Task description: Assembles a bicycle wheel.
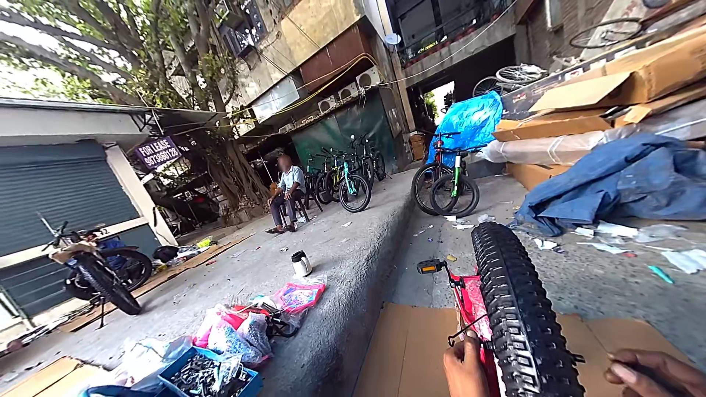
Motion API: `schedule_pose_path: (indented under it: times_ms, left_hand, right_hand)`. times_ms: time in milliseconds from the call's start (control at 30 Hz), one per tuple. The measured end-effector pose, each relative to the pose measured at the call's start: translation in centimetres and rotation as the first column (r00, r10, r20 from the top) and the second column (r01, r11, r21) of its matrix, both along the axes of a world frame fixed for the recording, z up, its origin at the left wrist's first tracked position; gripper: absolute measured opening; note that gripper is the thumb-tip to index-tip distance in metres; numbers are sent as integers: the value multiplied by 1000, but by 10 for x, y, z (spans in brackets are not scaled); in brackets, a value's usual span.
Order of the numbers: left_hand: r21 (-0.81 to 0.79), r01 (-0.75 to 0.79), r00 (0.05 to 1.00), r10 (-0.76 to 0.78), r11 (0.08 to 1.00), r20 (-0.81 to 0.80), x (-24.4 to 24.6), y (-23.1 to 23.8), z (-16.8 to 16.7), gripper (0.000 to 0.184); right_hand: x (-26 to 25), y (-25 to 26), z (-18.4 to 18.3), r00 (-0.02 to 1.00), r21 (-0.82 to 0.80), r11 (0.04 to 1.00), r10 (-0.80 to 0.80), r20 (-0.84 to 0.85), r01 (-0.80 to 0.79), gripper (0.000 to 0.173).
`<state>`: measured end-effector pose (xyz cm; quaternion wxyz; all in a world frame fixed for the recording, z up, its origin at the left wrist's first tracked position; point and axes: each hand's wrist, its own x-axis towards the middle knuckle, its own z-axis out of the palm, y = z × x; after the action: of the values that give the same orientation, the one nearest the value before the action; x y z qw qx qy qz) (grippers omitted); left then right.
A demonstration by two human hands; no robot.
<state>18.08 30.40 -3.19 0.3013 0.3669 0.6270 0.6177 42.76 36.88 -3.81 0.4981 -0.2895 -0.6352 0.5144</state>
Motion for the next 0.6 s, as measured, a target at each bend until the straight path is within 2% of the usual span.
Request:
schedule_pose_path:
  times_ms: [200,433,600]
  left_hand:
    - [-12,13,1000,-13,1000,2,1,1,5,50]
    - [-24,14,1000,-14,1000,-15,1,-2,11,50]
    - [-22,11,999,-12,1000,-43,0,-1,8,51]
  right_hand:
    - [-14,3,14,994,54,993,98,52,-101,22]
    - [-18,4,16,994,79,992,94,54,-98,23]
    - [-12,11,24,977,184,975,84,197,-121,29]
